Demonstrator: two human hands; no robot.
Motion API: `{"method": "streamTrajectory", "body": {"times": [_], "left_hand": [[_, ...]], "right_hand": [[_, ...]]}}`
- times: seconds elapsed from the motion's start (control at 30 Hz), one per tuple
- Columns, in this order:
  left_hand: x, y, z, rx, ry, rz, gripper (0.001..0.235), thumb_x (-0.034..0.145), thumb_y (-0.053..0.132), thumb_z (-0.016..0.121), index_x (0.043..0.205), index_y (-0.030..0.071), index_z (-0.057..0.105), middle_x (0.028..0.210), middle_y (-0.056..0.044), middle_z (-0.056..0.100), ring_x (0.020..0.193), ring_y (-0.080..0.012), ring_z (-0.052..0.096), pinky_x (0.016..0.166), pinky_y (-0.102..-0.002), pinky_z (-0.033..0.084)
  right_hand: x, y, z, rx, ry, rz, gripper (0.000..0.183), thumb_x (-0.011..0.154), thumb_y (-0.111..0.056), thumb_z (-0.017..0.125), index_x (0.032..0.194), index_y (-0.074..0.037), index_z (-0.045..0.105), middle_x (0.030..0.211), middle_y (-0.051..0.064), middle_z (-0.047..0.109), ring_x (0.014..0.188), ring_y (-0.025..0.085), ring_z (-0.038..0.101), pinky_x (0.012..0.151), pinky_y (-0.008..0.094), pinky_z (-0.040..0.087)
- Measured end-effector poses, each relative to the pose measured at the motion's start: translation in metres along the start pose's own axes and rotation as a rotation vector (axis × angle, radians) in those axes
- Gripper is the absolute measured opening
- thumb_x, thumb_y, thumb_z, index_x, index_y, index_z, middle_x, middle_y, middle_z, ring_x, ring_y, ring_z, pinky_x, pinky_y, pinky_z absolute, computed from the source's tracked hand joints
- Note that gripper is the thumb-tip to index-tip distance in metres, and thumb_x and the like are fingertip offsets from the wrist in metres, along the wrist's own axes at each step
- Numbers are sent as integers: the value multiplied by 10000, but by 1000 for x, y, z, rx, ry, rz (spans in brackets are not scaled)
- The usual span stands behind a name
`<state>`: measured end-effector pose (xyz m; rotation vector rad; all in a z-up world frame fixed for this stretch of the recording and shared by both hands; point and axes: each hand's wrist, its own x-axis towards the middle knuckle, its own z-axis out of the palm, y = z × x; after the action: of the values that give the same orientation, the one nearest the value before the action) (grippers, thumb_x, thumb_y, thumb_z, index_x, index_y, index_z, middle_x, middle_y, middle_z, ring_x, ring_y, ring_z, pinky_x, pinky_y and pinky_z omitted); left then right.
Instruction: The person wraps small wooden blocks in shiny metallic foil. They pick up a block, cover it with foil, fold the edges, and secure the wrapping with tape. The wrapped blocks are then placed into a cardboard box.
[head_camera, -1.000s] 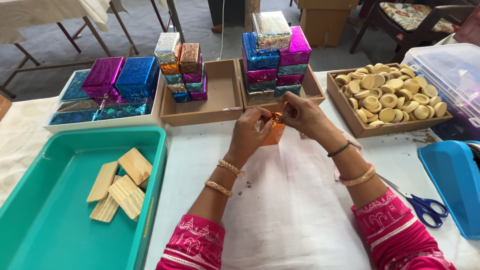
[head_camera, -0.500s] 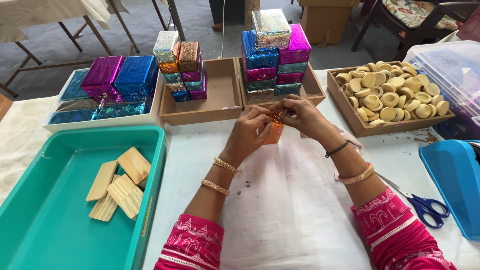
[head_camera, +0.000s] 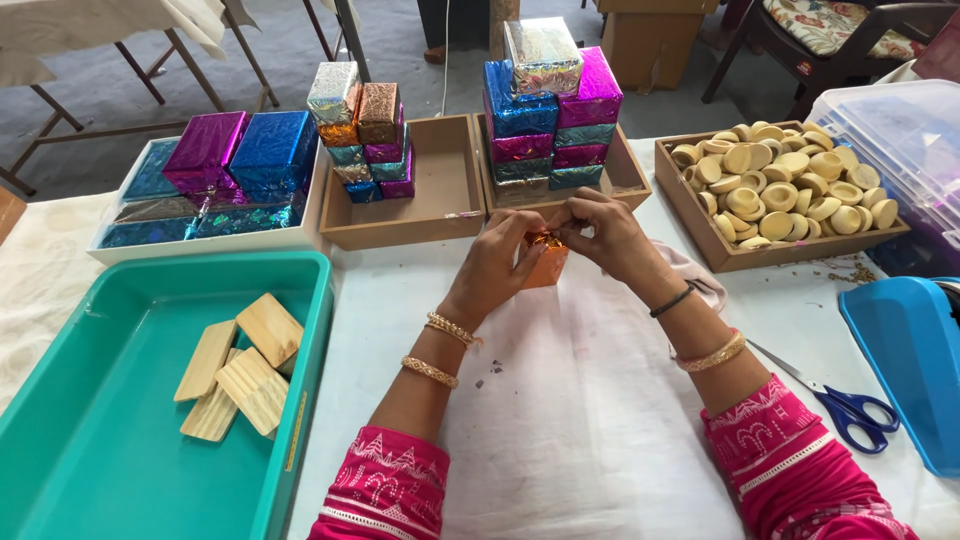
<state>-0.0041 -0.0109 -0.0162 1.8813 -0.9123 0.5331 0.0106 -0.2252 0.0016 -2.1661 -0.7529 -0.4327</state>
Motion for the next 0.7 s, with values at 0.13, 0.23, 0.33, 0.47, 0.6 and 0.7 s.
{"method": "streamTrajectory", "body": {"times": [0.13,0.23,0.33,0.47,0.6,0.7], "left_hand": [[1,2,-1,60,20,109,351,915,44,758,1216,52,577,1084,-110,686,1053,-233,689,830,-319,624],[1,3,-2,39,-9,52,361,926,36,740,1253,46,589,1095,-119,678,986,-204,706,813,-309,628],[1,7,-3,22,-28,30,369,919,27,732,1267,53,611,1064,-105,686,1013,-218,692,828,-314,628],[1,7,-3,130,4,134,326,899,17,741,1218,43,680,1050,-90,708,1083,-253,645,942,-368,580],[0,6,-2,173,6,153,231,897,33,744,1128,27,742,1059,-82,709,1092,-253,633,970,-363,569],[-1,1,-1,195,-4,193,237,885,52,752,1118,12,757,1058,-81,706,1091,-253,633,980,-367,562]], "right_hand": [[-1,-9,-8,-44,-35,-37,147,865,-50,785,990,-13,716,927,84,658,815,193,701,714,324,573],[-2,-21,-16,-87,-86,-112,136,886,-47,757,1006,-9,705,977,97,673,857,235,705,742,351,582],[-1,-36,-25,-147,-136,-181,149,891,-42,723,1038,-15,722,1009,106,693,901,273,707,779,382,584],[-2,-36,-29,-228,-207,-175,159,899,-45,703,1051,-27,742,1032,112,707,927,296,710,801,399,578],[-3,-46,-32,-257,-250,-151,179,889,-36,690,1059,-34,746,1053,106,718,947,303,711,821,399,580],[-3,-56,-37,-250,-278,-107,171,893,-44,695,1058,-35,739,1032,99,725,940,295,714,812,393,580]]}}
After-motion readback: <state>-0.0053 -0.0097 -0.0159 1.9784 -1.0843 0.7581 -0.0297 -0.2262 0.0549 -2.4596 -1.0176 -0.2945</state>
